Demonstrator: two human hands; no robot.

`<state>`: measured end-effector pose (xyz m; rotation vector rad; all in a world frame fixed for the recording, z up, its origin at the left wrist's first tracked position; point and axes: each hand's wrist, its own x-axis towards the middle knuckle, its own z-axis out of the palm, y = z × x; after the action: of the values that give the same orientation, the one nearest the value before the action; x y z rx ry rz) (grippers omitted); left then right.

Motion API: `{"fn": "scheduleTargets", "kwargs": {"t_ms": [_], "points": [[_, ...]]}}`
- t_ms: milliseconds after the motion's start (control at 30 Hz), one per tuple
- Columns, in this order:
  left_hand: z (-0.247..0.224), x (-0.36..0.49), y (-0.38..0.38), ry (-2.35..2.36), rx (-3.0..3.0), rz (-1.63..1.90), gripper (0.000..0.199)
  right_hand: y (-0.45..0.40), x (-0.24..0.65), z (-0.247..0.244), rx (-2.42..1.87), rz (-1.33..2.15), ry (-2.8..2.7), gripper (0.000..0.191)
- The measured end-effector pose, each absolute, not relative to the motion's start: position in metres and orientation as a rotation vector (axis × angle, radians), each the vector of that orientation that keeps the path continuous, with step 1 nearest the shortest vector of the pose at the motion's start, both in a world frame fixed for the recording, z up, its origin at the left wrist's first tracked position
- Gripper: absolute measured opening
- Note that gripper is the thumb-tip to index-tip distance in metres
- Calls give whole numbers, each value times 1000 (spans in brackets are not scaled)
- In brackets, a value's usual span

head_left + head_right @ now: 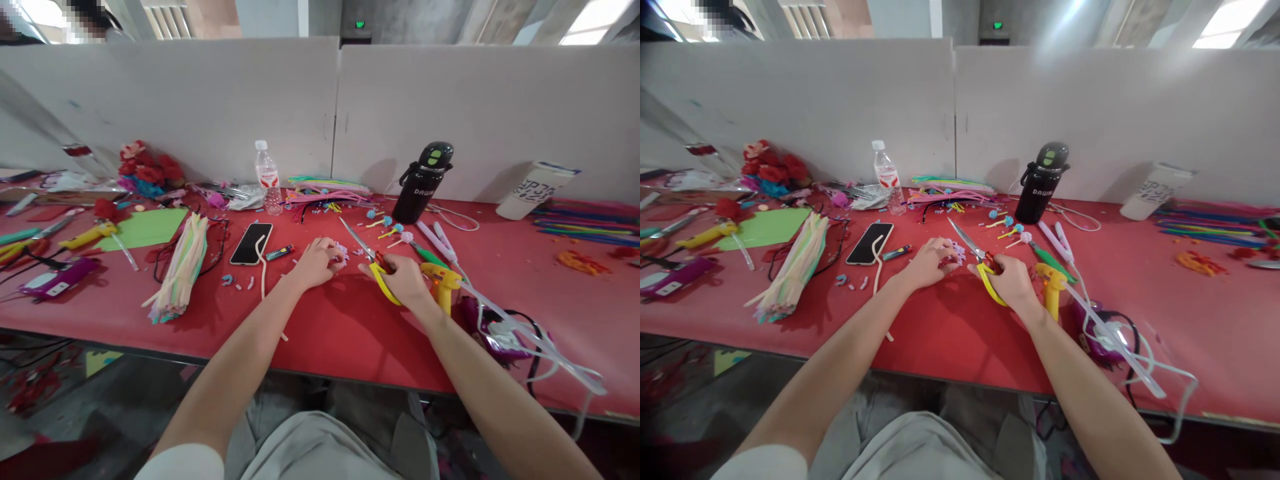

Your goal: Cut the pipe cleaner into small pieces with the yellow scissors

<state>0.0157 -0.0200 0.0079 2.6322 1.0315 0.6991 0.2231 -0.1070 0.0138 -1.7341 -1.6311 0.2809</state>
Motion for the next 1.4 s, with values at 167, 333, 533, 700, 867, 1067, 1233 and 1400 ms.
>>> {"fn": "scheduleTargets", "kwargs": {"t_ms": [167, 333, 533, 700, 867, 1067, 1233, 1400], "points": [[0, 19, -20, 1030, 2668, 664, 15, -107, 222, 13, -1746, 286, -1649, 58], [-5, 21, -17, 1058, 2637, 694, 16, -107, 221, 12, -1742, 289, -1656, 58], [-6, 25, -18, 1090, 2633, 705, 18, -106, 221, 9, -1733, 294, -1662, 59], [-5, 27, -18, 1099, 2614, 692, 16, -106, 223, 5, -1742, 286, -1667, 60], [6, 20, -21, 1116, 2520, 833, 12, -106, 224, 7, -1757, 252, -1677, 60], [21, -2, -26, 1007, 2122, 1033, 11, -106, 223, 5, -1755, 244, -1693, 58], [24, -12, -20, 1011, 1883, 1180, 16, -106, 224, 2, -1758, 250, -1709, 57], [27, -13, -19, 947, 1891, 1193, 18, -108, 222, 7, -1766, 265, -1749, 56]]}}
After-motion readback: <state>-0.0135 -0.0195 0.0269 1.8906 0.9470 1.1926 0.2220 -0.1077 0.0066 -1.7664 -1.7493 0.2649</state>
